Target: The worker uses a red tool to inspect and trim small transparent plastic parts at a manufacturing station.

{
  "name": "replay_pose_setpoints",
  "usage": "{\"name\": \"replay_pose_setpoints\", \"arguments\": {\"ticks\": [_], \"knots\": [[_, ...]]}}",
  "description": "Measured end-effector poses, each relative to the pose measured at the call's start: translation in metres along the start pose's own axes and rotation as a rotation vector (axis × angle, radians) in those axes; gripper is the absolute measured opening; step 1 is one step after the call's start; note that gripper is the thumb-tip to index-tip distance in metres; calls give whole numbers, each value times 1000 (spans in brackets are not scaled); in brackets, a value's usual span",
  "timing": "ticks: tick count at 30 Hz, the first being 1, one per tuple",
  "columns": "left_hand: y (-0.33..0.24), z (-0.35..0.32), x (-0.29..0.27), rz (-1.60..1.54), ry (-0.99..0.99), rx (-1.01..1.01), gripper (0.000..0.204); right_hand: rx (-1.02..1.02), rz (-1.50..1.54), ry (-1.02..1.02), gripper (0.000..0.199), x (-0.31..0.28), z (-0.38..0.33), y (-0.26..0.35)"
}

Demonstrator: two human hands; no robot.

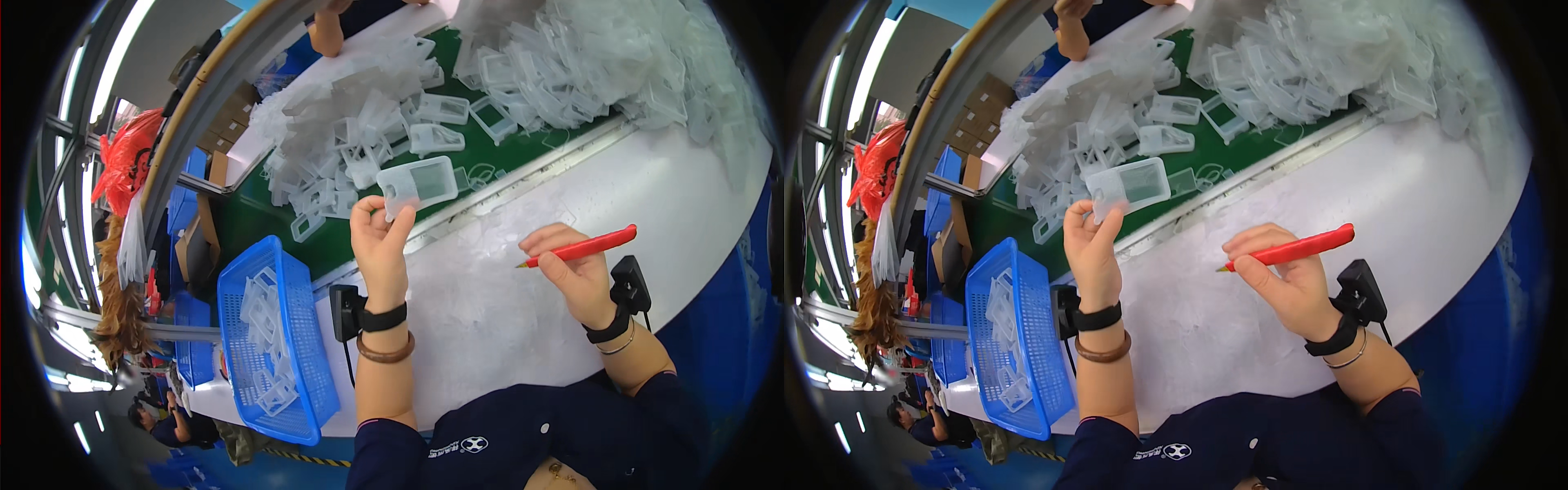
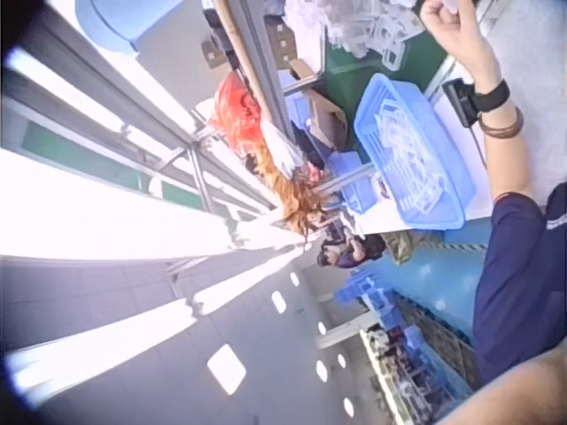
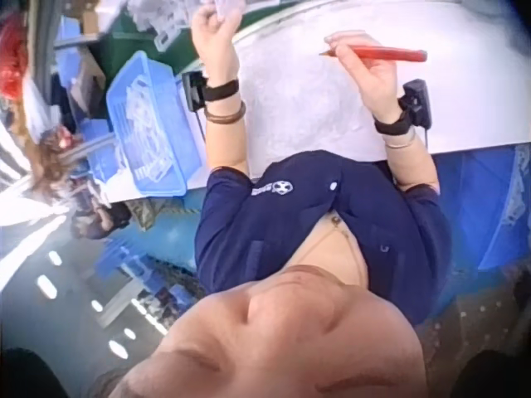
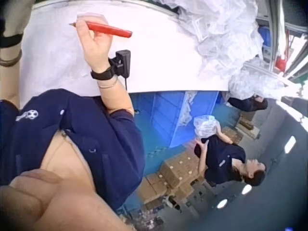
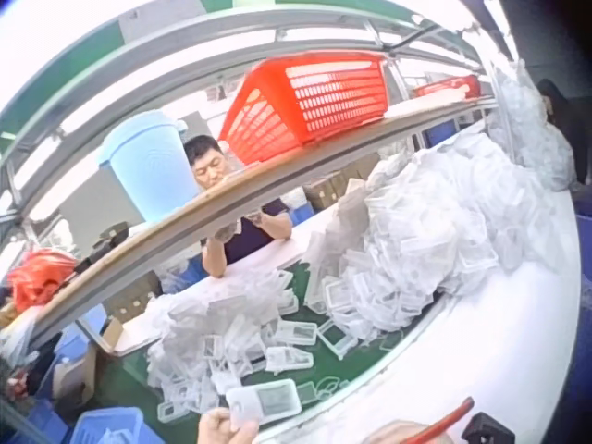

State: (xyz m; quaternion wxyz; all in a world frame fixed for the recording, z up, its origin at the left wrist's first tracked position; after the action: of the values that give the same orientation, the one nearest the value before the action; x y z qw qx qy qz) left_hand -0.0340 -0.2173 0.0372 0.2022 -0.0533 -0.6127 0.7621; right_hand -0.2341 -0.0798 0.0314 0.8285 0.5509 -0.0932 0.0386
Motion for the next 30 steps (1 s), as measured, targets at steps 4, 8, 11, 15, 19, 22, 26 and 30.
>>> {"name": "replay_pose_setpoints", "arguments": {"ticks": [4,8,11,15,19,22,26,30], "knots": [[-8,-60,36,-45,9,-50,32,-90,-147,30,9,13,-3,20],[4,-85,55,-271,7,-115,40,-245,-383,94,11,24,-3,32],[5,-91,61,-330,4,-128,41,-202,-344,82,12,26,-6,26],[5,-96,63,-298,63,-102,39,-170,-325,83,11,27,-8,21],[6,-96,63,-296,57,-111,39,-157,-306,85,12,26,-10,19],[7,-96,64,-298,48,-134,39,-146,-290,84,11,25,-9,19],[8,-96,64,-300,58,-128,39,-155,-295,76,10,26,-8,20],[8,-94,64,-336,-12,-128,41,-194,-356,89,10,27,-7,22]]}}
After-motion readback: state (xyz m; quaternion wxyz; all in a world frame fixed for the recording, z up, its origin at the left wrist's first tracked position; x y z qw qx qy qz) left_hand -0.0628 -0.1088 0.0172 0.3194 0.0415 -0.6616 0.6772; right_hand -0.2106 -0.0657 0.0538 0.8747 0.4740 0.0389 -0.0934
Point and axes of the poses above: each hand's wrist, its own z-axis towards the middle knuckle, its own x-axis out of the palm, y = z × x, the point moved 10 cm from there along z, towards the middle knuckle, and after that the axes turned 9 degrees about y, right-handed, at the moved point
